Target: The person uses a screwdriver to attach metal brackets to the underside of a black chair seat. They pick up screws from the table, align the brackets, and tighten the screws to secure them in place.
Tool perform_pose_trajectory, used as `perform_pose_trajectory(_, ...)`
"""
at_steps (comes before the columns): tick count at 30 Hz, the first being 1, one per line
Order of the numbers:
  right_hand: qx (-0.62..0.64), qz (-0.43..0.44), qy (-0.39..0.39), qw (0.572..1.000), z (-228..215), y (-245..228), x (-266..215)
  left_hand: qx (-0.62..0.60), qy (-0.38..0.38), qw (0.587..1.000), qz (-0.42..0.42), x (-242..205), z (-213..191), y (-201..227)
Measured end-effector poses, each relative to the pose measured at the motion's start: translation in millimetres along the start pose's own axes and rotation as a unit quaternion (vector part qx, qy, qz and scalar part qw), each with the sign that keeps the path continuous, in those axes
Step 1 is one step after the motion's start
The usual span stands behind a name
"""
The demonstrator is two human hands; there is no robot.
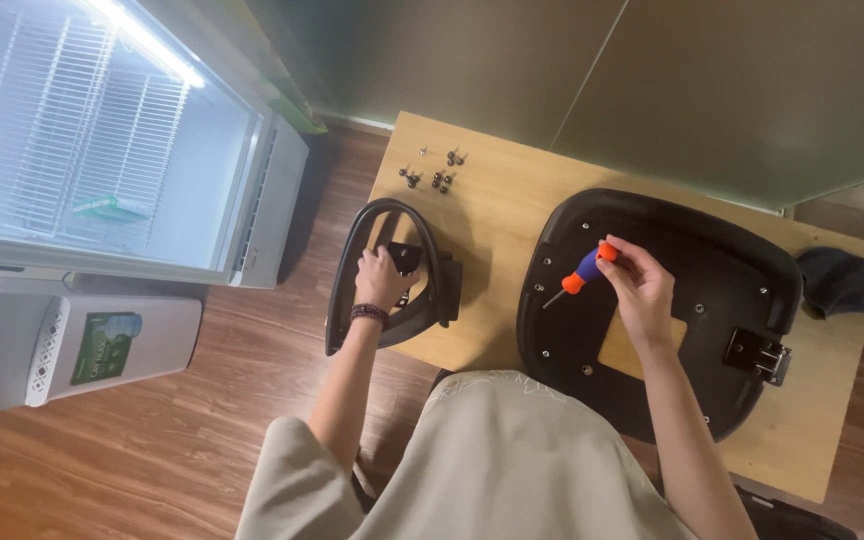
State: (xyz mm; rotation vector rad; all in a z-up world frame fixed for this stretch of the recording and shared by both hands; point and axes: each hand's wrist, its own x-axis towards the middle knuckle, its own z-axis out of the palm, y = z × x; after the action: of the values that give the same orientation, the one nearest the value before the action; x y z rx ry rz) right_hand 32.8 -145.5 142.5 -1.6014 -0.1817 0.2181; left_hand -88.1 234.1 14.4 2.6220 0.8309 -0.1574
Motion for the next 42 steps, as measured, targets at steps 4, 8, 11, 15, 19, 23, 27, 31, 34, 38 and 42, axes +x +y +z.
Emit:
perform_pose_trajectory(4,-0.005,-0.011,-0.003,1.000,0.6,-6.9,-6.8,0.036,0.024,0.999,0.002,3.6,24.3,-9.8)
perform_pose_trajectory(8,0.003,-0.008,-0.006,1.000,-3.6,-3.1,-12.6,0.020,0.052,0.998,-0.041,4.9,30.8,-11.4)
perform_pose_trajectory(11,0.002,-0.002,-0.005,1.000,-2.0,-2.7,-14.5,-0.002,0.042,0.997,-0.064,7.3,33.9,-14.9)
perform_pose_trajectory(15,-0.018,0.029,-0.002,0.999,5.8,-17.9,-15.7,0.027,0.020,0.997,-0.073,9.2,55.0,-19.2)
perform_pose_trajectory(19,-0.008,0.023,-0.009,1.000,7.2,-16.4,-15.0,0.017,0.034,0.997,-0.074,7.7,59.1,-16.6)
perform_pose_trajectory(23,-0.009,0.007,-0.017,1.000,6.0,-10.5,-14.7,0.011,0.025,0.997,-0.073,5.2,56.9,-15.7)
perform_pose_trajectory(27,-0.011,0.010,-0.013,1.000,5.2,-6.2,-13.5,0.006,0.086,0.995,-0.047,5.0,60.3,-21.6)
perform_pose_trajectory(31,-0.017,0.005,-0.012,1.000,3.2,-6.3,-15.9,-0.014,0.131,0.991,-0.001,-9.2,29.0,-1.5)
perform_pose_trajectory(34,-0.036,0.025,-0.003,0.999,-1.4,-8.1,-15.0,-0.108,0.198,0.972,0.061,-25.6,-6.1,39.2)
perform_pose_trajectory(38,-0.050,0.018,0.009,0.999,-12.8,-14.1,-17.3,-0.217,0.149,0.940,0.217,-54.5,-13.4,105.9)
perform_pose_trajectory(42,-0.078,-0.017,0.054,0.995,-36.4,-8.6,-24.6,-0.293,-0.015,0.897,0.331,-95.7,-1.3,186.3)
